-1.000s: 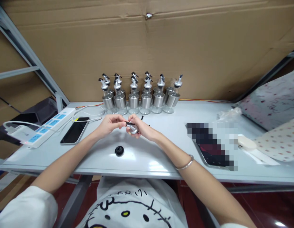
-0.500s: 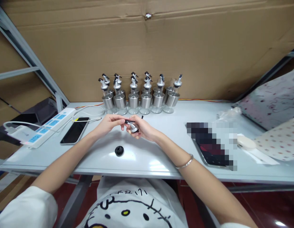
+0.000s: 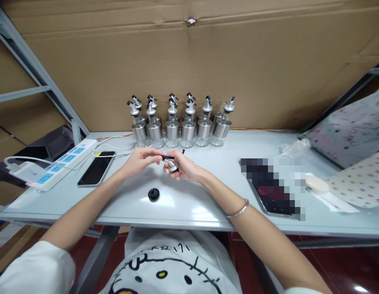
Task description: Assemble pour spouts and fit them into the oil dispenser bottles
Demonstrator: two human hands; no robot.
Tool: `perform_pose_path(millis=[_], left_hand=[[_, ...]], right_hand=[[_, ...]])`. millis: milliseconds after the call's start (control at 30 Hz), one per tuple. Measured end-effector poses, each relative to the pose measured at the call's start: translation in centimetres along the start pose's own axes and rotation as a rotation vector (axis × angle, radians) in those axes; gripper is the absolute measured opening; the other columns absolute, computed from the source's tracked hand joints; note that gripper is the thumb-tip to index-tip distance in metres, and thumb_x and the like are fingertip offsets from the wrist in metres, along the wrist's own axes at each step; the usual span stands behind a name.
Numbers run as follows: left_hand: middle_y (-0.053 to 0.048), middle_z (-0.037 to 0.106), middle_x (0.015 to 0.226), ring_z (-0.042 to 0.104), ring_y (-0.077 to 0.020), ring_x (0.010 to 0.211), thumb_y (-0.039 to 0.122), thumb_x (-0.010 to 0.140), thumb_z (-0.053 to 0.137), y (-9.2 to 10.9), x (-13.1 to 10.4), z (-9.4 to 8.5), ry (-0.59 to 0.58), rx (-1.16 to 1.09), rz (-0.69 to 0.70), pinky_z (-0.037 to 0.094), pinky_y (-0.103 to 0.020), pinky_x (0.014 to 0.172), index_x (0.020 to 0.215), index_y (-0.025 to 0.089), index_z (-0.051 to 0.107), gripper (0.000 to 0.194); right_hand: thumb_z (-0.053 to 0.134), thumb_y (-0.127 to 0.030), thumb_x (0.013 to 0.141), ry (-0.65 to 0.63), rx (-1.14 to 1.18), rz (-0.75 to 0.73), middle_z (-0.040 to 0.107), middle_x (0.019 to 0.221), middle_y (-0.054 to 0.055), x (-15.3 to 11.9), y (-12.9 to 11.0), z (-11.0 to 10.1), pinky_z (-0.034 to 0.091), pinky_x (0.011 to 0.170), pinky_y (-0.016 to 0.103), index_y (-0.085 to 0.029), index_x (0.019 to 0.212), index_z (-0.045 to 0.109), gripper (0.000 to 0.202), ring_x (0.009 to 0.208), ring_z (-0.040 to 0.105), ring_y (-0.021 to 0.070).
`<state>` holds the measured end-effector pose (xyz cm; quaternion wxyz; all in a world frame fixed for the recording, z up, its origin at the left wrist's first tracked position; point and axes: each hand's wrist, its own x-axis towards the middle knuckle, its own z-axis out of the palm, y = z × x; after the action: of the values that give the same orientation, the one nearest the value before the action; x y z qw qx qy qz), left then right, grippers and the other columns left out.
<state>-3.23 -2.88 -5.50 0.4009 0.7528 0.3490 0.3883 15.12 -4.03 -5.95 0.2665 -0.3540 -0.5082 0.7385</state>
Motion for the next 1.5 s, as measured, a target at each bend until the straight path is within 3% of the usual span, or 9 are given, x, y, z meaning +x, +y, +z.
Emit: perform_pose_path(millis=[167, 400, 600, 867, 1233, 1400, 1500], left_hand=[[-0.001, 0.067, 0.065, 0.055, -0.0100, 0.057, 0.027, 0.070, 0.069, 0.3, -0.1, 0.2, 0.010, 0.034, -0.017, 0.043, -0.024, 0.062, 0.075, 0.013, 0.072, 0.015], [0.000, 0.063, 0.058, 0.053, -0.0095, 0.056, 0.026, 0.066, 0.072, 0.1, 0.1, 0.3, 0.033, -0.077, -0.029, 0.043, -0.024, 0.062, 0.065, 0.013, 0.068, 0.014], [-0.002, 0.067, 0.064, 0.056, -0.0113, 0.062, 0.025, 0.067, 0.071, 0.3, -0.1, -0.1, -0.008, -0.022, 0.001, 0.042, -0.024, 0.066, 0.067, 0.014, 0.071, 0.011], [-0.004, 0.069, 0.070, 0.059, -0.0130, 0.066, 0.029, 0.070, 0.072, 0.2, -0.2, 0.3, -0.070, 0.000, 0.060, 0.043, -0.025, 0.066, 0.071, 0.013, 0.071, 0.016], [-0.006, 0.071, 0.074, 0.060, -0.0135, 0.069, 0.028, 0.073, 0.072, -0.1, -0.4, 0.3, -0.100, 0.029, 0.080, 0.042, -0.025, 0.067, 0.073, 0.013, 0.072, 0.015], [-0.005, 0.071, 0.074, 0.059, -0.0134, 0.069, 0.028, 0.071, 0.073, -0.1, -0.3, 0.4, -0.088, -0.003, 0.061, 0.042, -0.025, 0.066, 0.072, 0.014, 0.072, 0.014], [-0.005, 0.071, 0.075, 0.059, -0.0137, 0.069, 0.029, 0.072, 0.071, 0.1, -0.3, 0.4, -0.083, 0.007, 0.049, 0.042, -0.024, 0.066, 0.073, 0.014, 0.072, 0.015]], right_hand=[[0.039, -0.045, 0.081, 0.017, -0.038, -0.048, 0.049, 0.061, -0.002, 0.4, 0.7, -0.2, 0.018, 0.040, 0.021, -0.020, 0.078, 0.045, 0.026, 0.041, 0.027, 0.0065], [0.041, -0.051, 0.077, 0.009, -0.080, -0.141, 0.052, 0.062, -0.005, 0.6, 1.0, -0.4, 0.019, 0.038, 0.019, -0.024, 0.083, 0.033, 0.029, 0.038, 0.028, 0.0068], [0.040, -0.047, 0.074, 0.001, -0.074, -0.130, 0.051, 0.061, -0.007, 0.7, 1.1, -0.4, 0.016, 0.039, 0.018, -0.026, 0.086, 0.028, 0.026, 0.037, 0.026, 0.0068], [0.043, -0.025, 0.062, -0.056, -0.087, -0.147, 0.054, 0.064, -0.007, 0.0, 1.1, -0.6, 0.023, 0.043, 0.019, -0.026, 0.093, 0.028, 0.035, 0.042, 0.035, 0.0080], [0.043, -0.022, 0.059, -0.024, -0.100, -0.156, 0.054, 0.061, -0.006, -0.1, 0.9, -0.7, 0.024, 0.042, 0.020, -0.024, 0.091, 0.031, 0.035, 0.041, 0.037, 0.0092], [0.044, -0.023, 0.058, -0.040, -0.090, -0.135, 0.046, 0.054, -0.008, -0.1, 0.7, -0.8, 0.023, 0.042, 0.020, -0.024, 0.090, 0.031, 0.034, 0.040, 0.035, 0.0095], [0.043, -0.023, 0.057, -0.053, -0.079, -0.140, 0.049, 0.062, -0.007, -0.1, 0.6, -0.8, 0.021, 0.043, 0.020, -0.024, 0.089, 0.030, 0.035, 0.042, 0.035, 0.0089]])
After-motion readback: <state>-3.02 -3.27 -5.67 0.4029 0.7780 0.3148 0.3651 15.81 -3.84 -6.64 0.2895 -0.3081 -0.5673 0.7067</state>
